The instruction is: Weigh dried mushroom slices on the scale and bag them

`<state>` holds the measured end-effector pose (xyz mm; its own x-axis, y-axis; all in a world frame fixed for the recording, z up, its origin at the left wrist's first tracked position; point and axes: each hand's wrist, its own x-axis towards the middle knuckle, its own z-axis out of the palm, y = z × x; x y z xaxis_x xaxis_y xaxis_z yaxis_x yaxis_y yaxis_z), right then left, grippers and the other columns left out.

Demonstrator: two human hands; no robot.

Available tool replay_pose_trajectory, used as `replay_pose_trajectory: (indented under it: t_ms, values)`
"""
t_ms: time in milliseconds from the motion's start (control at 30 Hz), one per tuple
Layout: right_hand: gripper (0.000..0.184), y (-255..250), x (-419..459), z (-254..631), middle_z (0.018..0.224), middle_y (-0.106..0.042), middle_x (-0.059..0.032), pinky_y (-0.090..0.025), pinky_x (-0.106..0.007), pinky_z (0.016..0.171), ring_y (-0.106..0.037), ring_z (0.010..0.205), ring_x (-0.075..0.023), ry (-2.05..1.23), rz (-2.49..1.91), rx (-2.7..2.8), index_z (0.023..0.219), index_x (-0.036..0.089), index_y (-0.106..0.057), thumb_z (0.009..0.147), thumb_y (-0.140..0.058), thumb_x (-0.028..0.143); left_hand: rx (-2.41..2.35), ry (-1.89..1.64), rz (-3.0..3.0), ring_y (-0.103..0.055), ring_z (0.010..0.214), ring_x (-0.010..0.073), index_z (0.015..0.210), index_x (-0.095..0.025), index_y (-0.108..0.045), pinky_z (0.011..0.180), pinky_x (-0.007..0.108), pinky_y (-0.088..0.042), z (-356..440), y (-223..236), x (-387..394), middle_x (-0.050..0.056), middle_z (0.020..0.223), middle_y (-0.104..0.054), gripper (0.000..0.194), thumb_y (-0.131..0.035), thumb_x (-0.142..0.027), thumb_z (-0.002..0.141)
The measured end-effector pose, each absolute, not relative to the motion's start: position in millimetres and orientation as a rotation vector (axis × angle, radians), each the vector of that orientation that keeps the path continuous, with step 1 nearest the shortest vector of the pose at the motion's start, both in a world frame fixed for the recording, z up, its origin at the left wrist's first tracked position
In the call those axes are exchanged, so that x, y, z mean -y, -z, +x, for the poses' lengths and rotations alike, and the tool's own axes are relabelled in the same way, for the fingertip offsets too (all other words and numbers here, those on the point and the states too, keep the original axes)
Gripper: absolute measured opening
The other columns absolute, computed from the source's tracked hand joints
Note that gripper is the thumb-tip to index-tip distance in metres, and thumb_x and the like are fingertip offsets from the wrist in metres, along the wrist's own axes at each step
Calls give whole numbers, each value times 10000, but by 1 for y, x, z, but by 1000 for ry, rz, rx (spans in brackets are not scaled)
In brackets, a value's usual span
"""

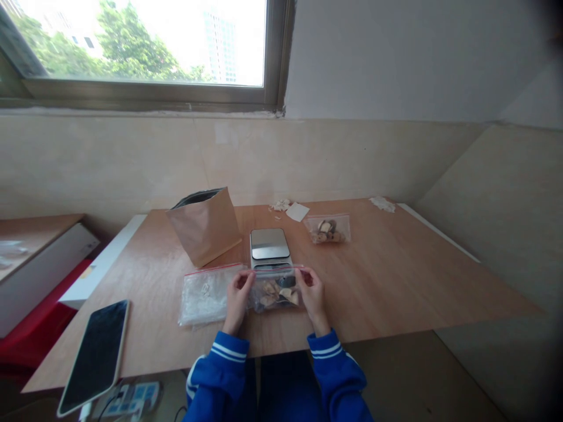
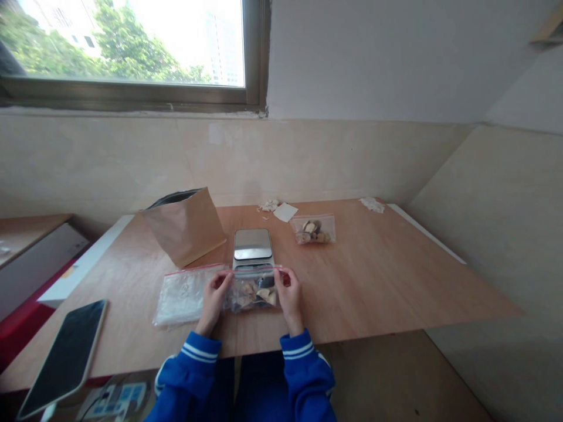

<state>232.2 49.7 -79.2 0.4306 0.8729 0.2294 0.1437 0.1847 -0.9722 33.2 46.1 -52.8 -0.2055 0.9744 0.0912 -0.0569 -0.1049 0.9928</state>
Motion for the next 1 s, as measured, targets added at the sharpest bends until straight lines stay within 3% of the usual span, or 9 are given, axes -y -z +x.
replay_pose_trajectory:
  t_ms: [333, 833, 1000]
  values:
    - [329, 73, -46, 232, 775, -681, -50, -525, -292, 639, -633, 703, -182, -693, -1287, 990, 862, 169, -641, 788, -640, 490, -1251, -1437, 1147, -589, 817, 188, 852, -155, -669, 771, 282, -441, 34, 50, -44, 54, 818, -661, 328, -667, -470, 763]
    - [344, 69, -44, 231, 910, -725, -82, -527, -379, 805, -671, 867, -235, -890, -1231, 1065, 928, 165, -698, 782, -658, 474, -1189, -1407, 1134, -577, 812, 171, 871, -166, -662, 761, 257, -434, 35, 51, -45, 43, 834, -647, 322, -645, -475, 783]
    - [320, 70, -45, 230, 916, -725, -70, -518, -361, 824, -670, 873, -221, -854, -1234, 1061, 916, 173, -705, 778, -672, 460, -1176, -1348, 1159, -569, 749, 157, 852, -161, -687, 724, 252, -419, 36, 51, -46, 31, 792, -654, 314, -670, -462, 763]
